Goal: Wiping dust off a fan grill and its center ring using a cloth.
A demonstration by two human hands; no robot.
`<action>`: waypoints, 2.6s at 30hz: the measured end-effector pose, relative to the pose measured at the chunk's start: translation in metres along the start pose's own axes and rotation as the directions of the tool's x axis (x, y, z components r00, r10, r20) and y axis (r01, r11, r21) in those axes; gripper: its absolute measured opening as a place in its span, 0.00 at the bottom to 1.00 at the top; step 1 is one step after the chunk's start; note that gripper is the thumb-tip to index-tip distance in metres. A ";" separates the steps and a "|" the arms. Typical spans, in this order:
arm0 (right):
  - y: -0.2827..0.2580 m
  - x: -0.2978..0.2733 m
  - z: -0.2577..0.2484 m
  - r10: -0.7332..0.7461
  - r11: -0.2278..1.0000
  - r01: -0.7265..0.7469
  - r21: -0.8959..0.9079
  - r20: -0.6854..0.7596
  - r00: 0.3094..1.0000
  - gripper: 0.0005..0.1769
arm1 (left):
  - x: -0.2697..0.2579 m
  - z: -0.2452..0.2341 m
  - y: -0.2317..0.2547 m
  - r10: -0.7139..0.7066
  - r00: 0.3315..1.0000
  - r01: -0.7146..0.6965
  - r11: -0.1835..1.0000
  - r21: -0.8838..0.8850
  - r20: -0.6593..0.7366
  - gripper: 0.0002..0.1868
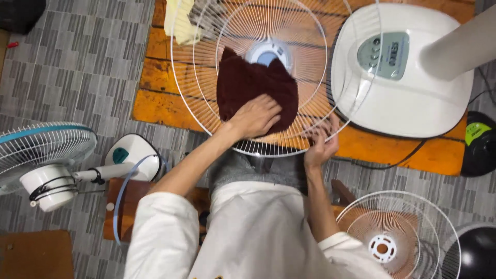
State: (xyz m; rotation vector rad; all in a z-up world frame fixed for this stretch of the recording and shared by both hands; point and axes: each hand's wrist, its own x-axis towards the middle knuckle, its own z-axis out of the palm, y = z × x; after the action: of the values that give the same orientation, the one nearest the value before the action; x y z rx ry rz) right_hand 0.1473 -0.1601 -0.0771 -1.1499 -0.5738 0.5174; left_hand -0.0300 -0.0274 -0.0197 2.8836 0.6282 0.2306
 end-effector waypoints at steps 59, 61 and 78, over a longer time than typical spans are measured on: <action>0.004 0.009 -0.003 0.121 0.993 -0.121 -0.011 0.116 0.986 0.35 | -0.057 -0.012 -0.056 -0.596 0.803 0.596 0.802 0.022 -0.026 0.22; 0.002 0.012 0.001 0.130 0.992 -0.130 -0.009 0.091 0.987 0.35 | -0.068 0.011 -0.062 -0.535 0.845 0.535 0.844 0.022 -0.022 0.21; 0.002 0.005 -0.008 0.111 0.994 -0.113 0.005 0.116 0.987 0.36 | 0.058 0.024 -0.032 -0.103 0.984 0.131 0.971 0.199 -0.144 0.25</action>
State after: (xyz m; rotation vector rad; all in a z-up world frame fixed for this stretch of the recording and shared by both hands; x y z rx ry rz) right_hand 0.1565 -0.1616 -0.0803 -1.1507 -0.6074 0.6869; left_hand 0.0141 0.0222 -0.0431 3.0339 0.8937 0.3631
